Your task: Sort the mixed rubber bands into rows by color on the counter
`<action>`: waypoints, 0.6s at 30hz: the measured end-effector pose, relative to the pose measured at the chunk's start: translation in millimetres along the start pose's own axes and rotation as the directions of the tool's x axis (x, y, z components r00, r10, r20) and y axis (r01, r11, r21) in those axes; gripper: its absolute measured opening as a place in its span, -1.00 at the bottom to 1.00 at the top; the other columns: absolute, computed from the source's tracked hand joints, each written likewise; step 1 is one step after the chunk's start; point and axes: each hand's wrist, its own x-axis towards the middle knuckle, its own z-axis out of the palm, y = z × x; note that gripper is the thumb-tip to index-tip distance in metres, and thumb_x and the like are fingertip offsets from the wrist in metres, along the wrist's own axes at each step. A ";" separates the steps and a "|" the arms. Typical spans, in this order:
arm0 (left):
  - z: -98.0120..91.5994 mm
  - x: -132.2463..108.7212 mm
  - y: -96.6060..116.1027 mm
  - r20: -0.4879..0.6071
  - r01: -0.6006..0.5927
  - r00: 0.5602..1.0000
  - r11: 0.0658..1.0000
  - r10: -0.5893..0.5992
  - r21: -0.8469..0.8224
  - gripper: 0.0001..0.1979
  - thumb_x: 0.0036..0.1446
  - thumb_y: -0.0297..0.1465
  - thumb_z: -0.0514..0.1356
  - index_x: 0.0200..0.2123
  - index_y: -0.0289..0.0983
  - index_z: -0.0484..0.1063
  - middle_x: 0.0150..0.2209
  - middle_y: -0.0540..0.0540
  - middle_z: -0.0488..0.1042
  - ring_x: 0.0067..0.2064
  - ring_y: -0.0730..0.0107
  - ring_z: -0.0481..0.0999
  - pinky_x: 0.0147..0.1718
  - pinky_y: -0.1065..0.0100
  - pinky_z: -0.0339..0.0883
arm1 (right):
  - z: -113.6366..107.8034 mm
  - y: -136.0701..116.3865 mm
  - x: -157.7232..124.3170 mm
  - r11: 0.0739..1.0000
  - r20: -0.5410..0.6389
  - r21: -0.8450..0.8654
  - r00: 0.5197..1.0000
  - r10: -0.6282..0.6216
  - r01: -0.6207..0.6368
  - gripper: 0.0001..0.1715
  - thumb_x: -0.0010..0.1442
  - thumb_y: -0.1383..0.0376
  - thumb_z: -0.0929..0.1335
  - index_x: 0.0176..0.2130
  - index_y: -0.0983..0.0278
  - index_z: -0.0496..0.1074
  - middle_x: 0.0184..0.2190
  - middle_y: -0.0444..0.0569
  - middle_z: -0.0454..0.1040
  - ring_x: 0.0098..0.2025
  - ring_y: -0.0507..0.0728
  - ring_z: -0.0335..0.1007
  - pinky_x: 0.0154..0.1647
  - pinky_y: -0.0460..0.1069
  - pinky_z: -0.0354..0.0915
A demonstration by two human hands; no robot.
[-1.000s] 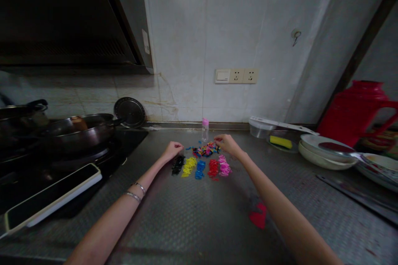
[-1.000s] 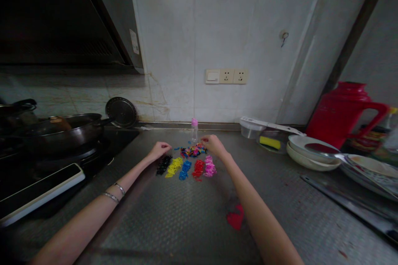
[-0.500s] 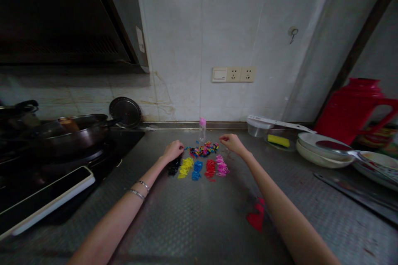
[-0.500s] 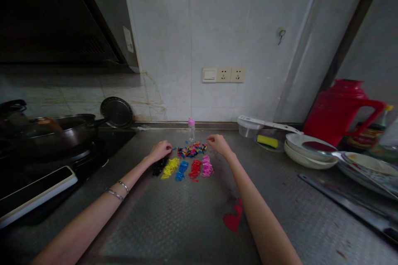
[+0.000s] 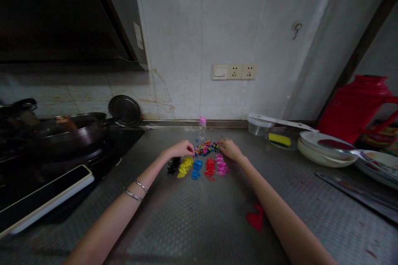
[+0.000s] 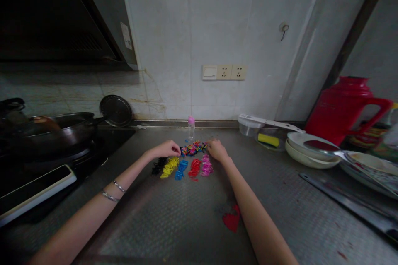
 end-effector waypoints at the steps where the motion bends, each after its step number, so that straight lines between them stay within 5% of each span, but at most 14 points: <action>1: 1.5 0.0 2.2 0.017 0.009 1.000 1.000 -0.009 -0.015 -0.84 -0.20 -0.41 0.19 -0.51 -0.34 0.54 -0.56 -0.05 0.48 -0.54 0.45 0.34 -0.52 0.48 0.11 | 1.2 -2.1 -0.9 1.000 0.014 -0.030 1.000 0.004 -0.004 -0.60 0.12 0.31 0.19 -0.04 0.20 0.38 -0.12 0.05 0.39 -0.10 0.12 0.27 -0.07 -0.06 0.13; 18: 18.1 1.4 11.4 0.147 -0.022 0.989 0.999 0.018 0.030 -0.84 -0.14 -0.46 0.16 -0.45 -0.37 0.52 -0.49 -0.04 0.49 -0.48 0.51 0.36 -0.46 0.53 0.15 | 3.7 -14.5 -6.0 0.993 0.008 -0.112 1.000 0.027 -0.026 -0.65 0.17 0.31 0.16 -0.12 0.23 0.41 -0.16 0.03 0.37 -0.07 0.11 0.21 -0.16 -0.12 0.14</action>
